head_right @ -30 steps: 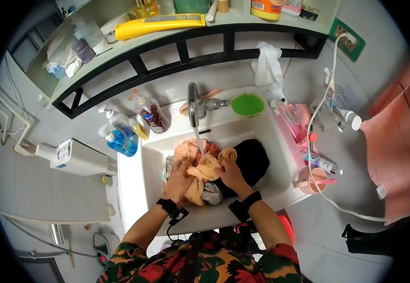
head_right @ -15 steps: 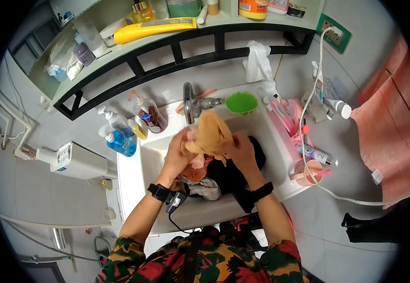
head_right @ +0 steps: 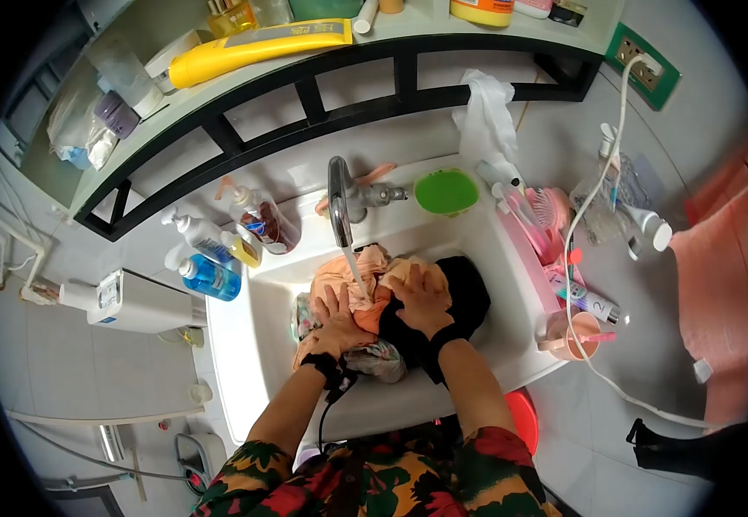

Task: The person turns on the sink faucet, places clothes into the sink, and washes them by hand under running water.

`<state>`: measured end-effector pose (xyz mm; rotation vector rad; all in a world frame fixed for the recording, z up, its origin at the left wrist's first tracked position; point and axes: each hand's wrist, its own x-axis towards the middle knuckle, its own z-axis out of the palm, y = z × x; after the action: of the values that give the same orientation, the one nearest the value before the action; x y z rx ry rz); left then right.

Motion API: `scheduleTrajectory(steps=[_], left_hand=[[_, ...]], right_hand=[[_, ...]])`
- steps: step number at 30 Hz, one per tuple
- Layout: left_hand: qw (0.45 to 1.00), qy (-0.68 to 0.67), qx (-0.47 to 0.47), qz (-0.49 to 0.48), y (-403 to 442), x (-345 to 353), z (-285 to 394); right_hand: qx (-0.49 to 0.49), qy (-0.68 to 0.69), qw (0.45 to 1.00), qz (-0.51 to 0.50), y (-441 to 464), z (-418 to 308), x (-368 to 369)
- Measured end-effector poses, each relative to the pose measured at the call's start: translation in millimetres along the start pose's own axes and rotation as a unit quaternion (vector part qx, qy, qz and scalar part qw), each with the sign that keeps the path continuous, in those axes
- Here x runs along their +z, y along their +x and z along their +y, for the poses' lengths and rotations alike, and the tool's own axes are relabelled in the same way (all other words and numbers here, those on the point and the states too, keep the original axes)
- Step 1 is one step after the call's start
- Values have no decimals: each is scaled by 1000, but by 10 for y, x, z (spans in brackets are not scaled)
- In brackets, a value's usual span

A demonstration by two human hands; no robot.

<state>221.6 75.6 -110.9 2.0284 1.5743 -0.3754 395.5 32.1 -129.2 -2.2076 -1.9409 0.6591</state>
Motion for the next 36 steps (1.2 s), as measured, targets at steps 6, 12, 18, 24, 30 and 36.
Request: scheduleTrajectory(steps=[6,12,18,24,30,36], left_hand=[[995,16,32,91,200,153,-120],[980,-47,94,166,378,111,-262],[974,-112,72,182,159,-59,-335],[943,-320,-92,26,-360,-306,-609],[918,-396,-12,17,-379,-20,-1135],[823,-560,-34,-85,-855,-262,-1041]], right_hand=[[6,-93,996,4,246,163,65],[-31,-68,997,22,411,278,44],[-6,19,998,56,154,211,-67],[77,68,990,99,-12,278,-89],[-4,207,972,112,-238,-137,-558],[-166,311,917,184,-177,-718,-812]])
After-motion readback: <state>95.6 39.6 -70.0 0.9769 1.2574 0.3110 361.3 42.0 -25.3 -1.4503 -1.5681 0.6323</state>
